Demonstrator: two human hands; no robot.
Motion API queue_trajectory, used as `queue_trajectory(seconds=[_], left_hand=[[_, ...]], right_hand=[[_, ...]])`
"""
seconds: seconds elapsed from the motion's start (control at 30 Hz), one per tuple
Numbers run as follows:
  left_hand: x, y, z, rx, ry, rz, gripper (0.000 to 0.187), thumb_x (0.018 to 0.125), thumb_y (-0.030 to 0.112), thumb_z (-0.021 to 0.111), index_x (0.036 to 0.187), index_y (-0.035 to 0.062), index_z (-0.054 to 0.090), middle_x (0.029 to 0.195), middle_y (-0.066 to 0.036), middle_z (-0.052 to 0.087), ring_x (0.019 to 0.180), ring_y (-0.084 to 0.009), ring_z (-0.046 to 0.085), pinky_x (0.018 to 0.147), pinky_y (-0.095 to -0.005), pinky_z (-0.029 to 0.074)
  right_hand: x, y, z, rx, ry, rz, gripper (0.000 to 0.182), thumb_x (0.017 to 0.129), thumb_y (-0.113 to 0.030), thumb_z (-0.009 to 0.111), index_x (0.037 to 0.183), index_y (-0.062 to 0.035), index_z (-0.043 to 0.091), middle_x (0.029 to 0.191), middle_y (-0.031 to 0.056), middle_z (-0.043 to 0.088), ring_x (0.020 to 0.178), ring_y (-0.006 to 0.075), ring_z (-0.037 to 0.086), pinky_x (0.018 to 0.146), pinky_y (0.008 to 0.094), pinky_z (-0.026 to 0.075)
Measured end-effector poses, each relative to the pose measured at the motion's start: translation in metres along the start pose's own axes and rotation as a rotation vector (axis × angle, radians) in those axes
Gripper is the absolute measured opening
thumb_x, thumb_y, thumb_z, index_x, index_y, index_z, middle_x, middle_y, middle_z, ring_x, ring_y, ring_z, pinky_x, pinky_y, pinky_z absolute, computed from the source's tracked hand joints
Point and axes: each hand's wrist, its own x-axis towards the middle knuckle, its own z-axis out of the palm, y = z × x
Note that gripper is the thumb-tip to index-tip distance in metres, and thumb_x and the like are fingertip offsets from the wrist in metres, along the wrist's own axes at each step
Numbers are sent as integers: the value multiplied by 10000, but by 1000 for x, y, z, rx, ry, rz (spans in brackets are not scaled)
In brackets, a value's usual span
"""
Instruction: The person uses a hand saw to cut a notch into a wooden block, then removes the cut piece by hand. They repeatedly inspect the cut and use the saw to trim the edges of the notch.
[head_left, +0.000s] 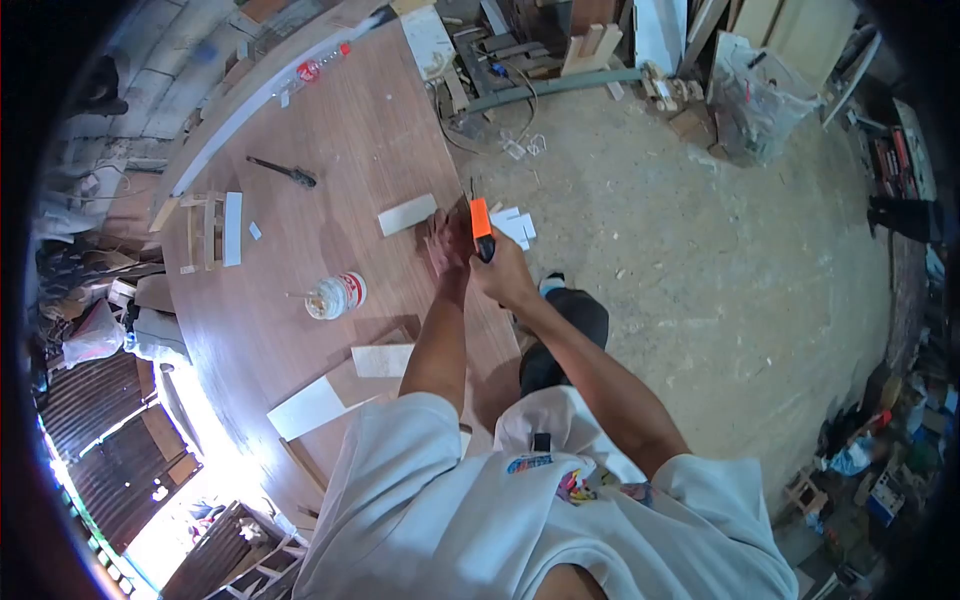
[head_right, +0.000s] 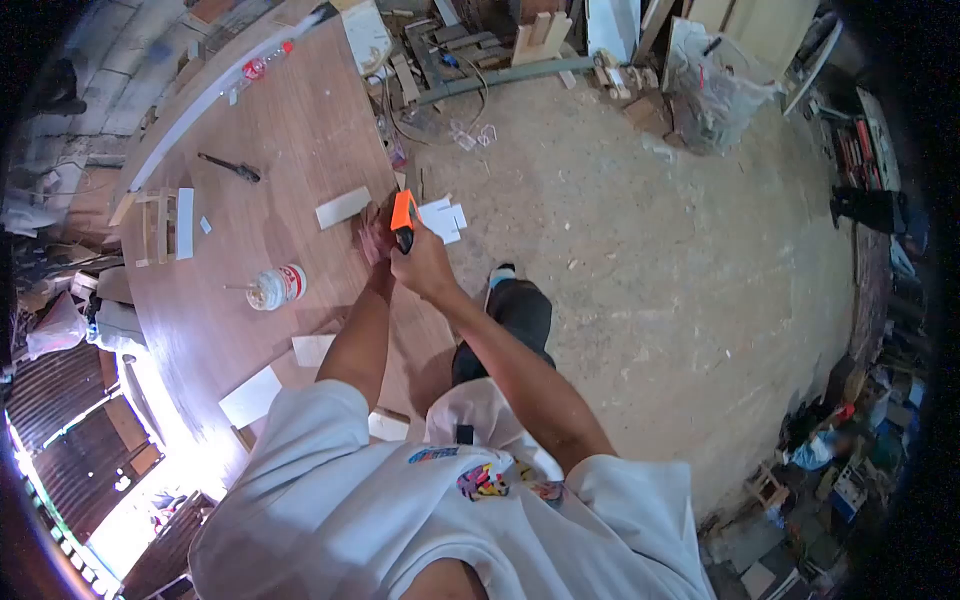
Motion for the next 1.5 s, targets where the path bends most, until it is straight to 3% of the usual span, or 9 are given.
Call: queue_trajectory(seconds=[0.3, 0.4, 0.5, 0.67, 0.87, 1.0, 1.2, 1.4, 1.5], left_hand=[[-7, 19, -28, -31, -123, -46, 228, 827, 271, 518, 894, 73, 608, 928, -138, 543, 1000, -333, 497, 905, -461, 386], [-8, 12, -19, -10, -142, -38, 214, 812, 268, 524, 873, 80, 606, 906, -131, 539, 973, -320, 504, 915, -447, 372], [-10, 7, -8, 75, 14, -17, 185, 824, 244, 522, 861, 83, 604, 886, -132, 543, 947, -316, 517, 900, -459, 380], [-13, 13, -9, -8, 127, -12, 220, 850, 270, 518, 913, 83, 615, 846, -158, 533, 925, -366, 523, 876, -486, 399], [-10, 9, -9, -40, -51, -12, 203, 832, 259, 526, 888, 79, 604, 882, -171, 552, 921, -373, 532, 840, -485, 421], [-21, 0, 5, 90, 184, 20, 158, 832, 222, 546, 871, 83, 610, 840, -143, 542, 893, -349, 544, 796, -481, 440], [-7, 22, -21, -53, 8, -76, 173, 839, 239, 549, 869, 82, 613, 875, -147, 541, 913, -343, 534, 764, -484, 438], [-12, 16, -12, -12, -113, -38, 182, 831, 243, 546, 895, 86, 611, 975, -133, 534, 1001, -321, 510, 810, -460, 436], [-21, 11, -9, 45, 92, -32, 170, 840, 229, 536, 851, 74, 604, 956, -139, 539, 977, -329, 518, 815, -466, 432]], right_hand=[[-129, -71, -51, 62, -69, 104, 171, 748, 35, 553, 915, 22, 520, 734, 89, 506, 769, 121, 508, 732, 288, 437], [-63, 23, -20, -33, -35, 10, 129, 750, 10, 549, 873, 27, 515, 703, 83, 495, 709, 128, 484, 656, 307, 425], [-10, 2, -4, -9, 3, -39, 130, 759, -34, 554, 865, 24, 505, 665, 94, 484, 656, 138, 465, 610, 324, 420], [-87, -74, -38, -5, -71, 117, 136, 770, -15, 537, 900, 20, 519, 672, 113, 495, 654, 148, 500, 606, 327, 423], [-58, 35, -20, -95, -20, -123, 178, 728, 25, 547, 904, 24, 518, 718, 112, 511, 698, 160, 495, 656, 316, 426], [-13, -1, -6, -49, -12, 20, 148, 735, -14, 551, 871, 27, 507, 689, 106, 513, 653, 177, 478, 621, 330, 415], [-104, -76, -47, 5, -45, 57, 113, 751, 12, 547, 860, 15, 517, 692, 82, 496, 668, 155, 502, 648, 302, 425], [-43, 1, -18, 103, -29, -39, 103, 748, 22, 532, 848, 26, 512, 670, 114, 515, 634, 167, 495, 612, 319, 425], [-19, 6, 3, -98, 48, -86, 98, 748, -1, 545, 836, 23, 510, 645, 115, 499, 619, 161, 482, 587, 327, 419]])
